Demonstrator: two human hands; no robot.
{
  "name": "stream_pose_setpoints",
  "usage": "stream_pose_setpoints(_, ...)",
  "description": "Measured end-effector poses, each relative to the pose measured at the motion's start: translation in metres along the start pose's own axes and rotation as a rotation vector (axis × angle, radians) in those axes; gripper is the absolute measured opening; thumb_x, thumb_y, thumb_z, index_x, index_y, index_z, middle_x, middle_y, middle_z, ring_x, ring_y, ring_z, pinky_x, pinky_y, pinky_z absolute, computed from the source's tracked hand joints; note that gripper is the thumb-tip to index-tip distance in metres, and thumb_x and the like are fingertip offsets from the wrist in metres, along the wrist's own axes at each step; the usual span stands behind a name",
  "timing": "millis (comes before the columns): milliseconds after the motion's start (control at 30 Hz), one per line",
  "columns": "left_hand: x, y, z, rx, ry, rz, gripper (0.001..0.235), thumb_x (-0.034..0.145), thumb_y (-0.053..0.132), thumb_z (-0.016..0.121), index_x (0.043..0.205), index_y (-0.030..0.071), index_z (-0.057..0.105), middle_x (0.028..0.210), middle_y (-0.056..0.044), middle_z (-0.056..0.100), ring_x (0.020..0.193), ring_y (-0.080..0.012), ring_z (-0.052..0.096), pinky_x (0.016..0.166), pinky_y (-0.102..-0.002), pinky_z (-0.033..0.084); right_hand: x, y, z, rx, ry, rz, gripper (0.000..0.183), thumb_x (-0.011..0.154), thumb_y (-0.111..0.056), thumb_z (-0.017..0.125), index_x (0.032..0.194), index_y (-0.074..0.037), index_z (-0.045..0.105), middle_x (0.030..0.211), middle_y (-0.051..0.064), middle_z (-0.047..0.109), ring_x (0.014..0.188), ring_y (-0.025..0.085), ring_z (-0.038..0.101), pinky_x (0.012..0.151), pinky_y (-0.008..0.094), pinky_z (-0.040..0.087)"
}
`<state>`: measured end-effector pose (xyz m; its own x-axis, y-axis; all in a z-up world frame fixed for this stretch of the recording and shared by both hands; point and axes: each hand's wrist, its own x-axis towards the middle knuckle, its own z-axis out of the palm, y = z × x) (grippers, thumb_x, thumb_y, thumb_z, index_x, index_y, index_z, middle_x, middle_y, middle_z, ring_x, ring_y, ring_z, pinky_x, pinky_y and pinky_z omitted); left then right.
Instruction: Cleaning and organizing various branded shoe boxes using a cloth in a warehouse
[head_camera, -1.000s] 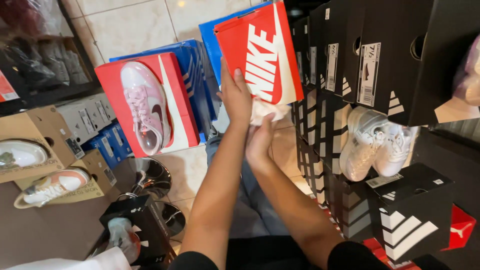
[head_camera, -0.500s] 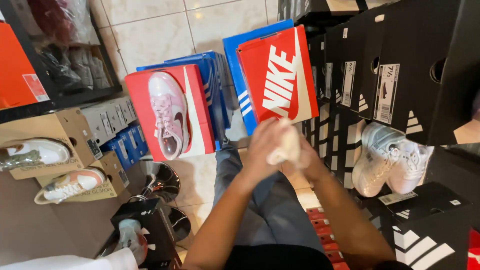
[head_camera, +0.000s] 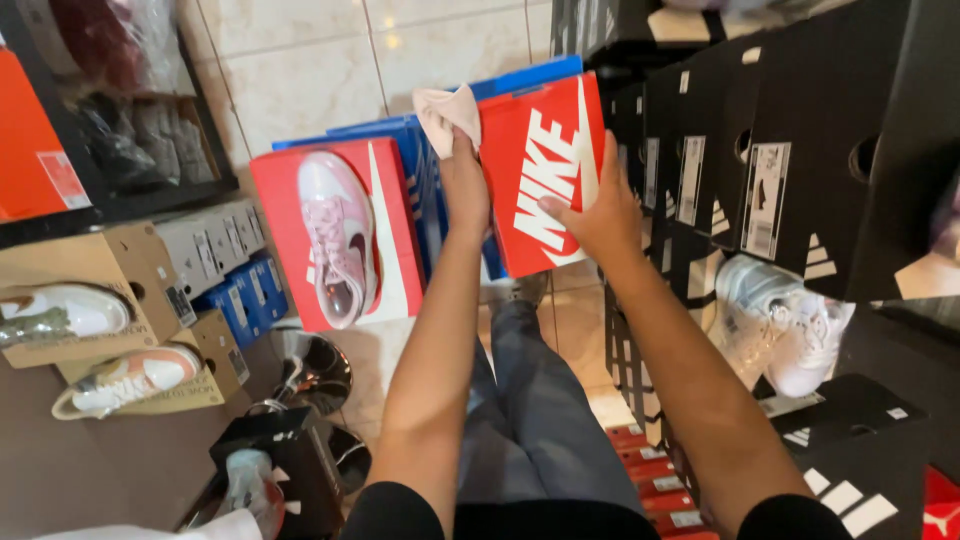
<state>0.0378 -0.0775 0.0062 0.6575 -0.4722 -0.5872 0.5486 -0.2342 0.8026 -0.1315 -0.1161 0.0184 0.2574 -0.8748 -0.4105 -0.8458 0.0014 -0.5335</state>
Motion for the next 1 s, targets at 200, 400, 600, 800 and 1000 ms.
stream_pose_setpoints(200, -0.079, -0.052, -0.039, 0.089, -0.017, -0.097, 0.049, 0.106, 0.037, 0.054, 0.136, 0.0, 0.062, 0.141, -0.026, 0.06, 0.138, -0.0333, 0.052, 0.118, -0.049, 0.037, 0.0, -0.007, -0.001, 0.039, 0.002, 0.091, 0.12, 0.076, -0.057, 0.089, 0.164, -0.024, 0.014, 0.157, 0.012, 0.044, 0.135, 0.043, 0.054, 0.109, 0.063, 0.044)
stream_pose_setpoints(400, -0.109, -0.043, -0.068, 0.531, -0.194, 0.244, 0.052, 0.107, 0.026, 0.052, 0.146, -0.007, 0.047, 0.146, -0.035, 0.048, 0.136, -0.0485, 0.048, 0.117, -0.055, 0.032, -0.004, -0.011, 0.0, 0.065, -0.022, 0.095, 0.118, 0.074, -0.057, 0.088, 0.163, -0.027, 0.017, 0.156, 0.008, 0.045, 0.137, 0.037, 0.053, 0.109, 0.057, 0.045)
stream_pose_setpoints(600, -0.112, -0.006, -0.037, 0.606, -0.124, 0.723, 0.066, 0.086, 0.001, 0.071, 0.148, 0.016, 0.056, 0.147, -0.021, 0.048, 0.131, -0.0406, 0.049, 0.116, -0.052, 0.035, -0.014, -0.001, -0.007, 0.027, 0.097, -0.085, 0.106, 0.075, -0.008, 0.073, 0.165, -0.014, 0.017, 0.154, 0.024, 0.041, 0.134, 0.052, 0.046, 0.111, 0.059, 0.041)
stream_pose_setpoints(800, -0.153, 0.049, -0.049, 0.374, -0.426, 0.502, 0.066, 0.103, 0.029, 0.063, 0.161, 0.014, 0.035, 0.166, -0.023, 0.025, 0.149, -0.0408, 0.025, 0.126, -0.054, 0.016, -0.096, -0.078, -0.078, 0.146, -0.034, -0.399, 0.12, 0.075, -0.05, 0.079, 0.166, -0.006, 0.014, 0.167, 0.028, 0.014, 0.136, 0.062, 0.033, 0.115, 0.063, 0.03)
stream_pose_setpoints(1000, -0.172, 0.07, -0.085, -0.068, -0.583, 0.273, 0.098, 0.097, 0.038, 0.062, 0.164, 0.007, -0.002, 0.169, -0.025, 0.017, 0.15, -0.0366, 0.031, 0.118, -0.047, 0.038, -0.107, -0.087, -0.038, 0.266, 0.24, -0.792, 0.054, 0.081, -0.024, 0.087, 0.13, -0.009, 0.07, 0.151, 0.025, 0.049, 0.139, 0.05, 0.044, 0.119, 0.053, 0.037)
